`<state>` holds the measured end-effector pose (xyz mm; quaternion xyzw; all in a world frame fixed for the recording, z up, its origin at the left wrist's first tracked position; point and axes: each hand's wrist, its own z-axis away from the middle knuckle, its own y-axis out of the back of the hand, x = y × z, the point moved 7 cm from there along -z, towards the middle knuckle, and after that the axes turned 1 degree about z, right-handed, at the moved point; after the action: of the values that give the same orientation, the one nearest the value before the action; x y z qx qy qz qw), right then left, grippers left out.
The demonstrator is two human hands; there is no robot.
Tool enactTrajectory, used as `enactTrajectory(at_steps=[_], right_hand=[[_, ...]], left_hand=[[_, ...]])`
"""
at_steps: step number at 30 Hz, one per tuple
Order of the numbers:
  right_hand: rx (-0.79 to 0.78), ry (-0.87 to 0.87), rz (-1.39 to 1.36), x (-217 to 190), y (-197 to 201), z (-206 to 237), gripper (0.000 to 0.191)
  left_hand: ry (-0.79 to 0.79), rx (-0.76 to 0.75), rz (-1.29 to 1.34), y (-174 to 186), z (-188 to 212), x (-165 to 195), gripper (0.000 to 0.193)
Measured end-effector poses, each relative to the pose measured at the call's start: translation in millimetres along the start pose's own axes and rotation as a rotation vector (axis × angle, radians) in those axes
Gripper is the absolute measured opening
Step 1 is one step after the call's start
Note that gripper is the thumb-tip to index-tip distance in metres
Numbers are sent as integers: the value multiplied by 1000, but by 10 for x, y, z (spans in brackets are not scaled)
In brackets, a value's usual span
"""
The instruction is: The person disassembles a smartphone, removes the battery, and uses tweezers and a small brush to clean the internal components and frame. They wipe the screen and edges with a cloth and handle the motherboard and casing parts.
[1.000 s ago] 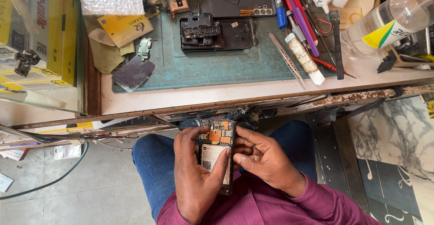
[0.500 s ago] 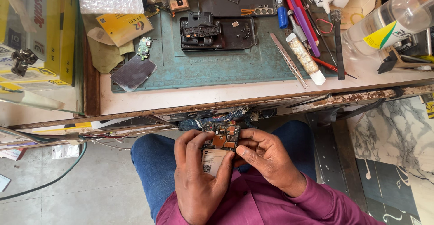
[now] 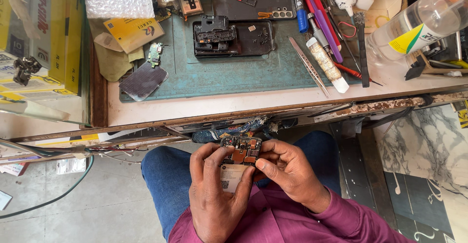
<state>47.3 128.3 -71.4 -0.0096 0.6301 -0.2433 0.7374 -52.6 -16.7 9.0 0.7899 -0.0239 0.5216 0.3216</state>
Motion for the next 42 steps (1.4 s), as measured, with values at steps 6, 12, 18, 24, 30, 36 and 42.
enactTrajectory(at_steps=[6,12,18,24,30,36,42], right_hand=[[17,69,53,-19,-10,8,27],[60,83,170,-30,5,21,26],[-41,9,-62,-38,-91,-25,30],[-42,15,-104,-19,-90,-35,32],[-21,53,-112,61,-77,-50,21],[35,70,15,70,-7,-29,23],[51,60,63,70,2,-14,24]], left_hand=[[13,10,4,-10,21,19,56],[21,13,-7,-28,34,38,56],[28,44,29,32,-11,4,56],[46,41,44,18,-7,-35,55],[-59,54,-16,-18,6,-55,58],[-3,-26,-11,-141,75,-160,60],[-17,-14,17,-122,76,-143,63]])
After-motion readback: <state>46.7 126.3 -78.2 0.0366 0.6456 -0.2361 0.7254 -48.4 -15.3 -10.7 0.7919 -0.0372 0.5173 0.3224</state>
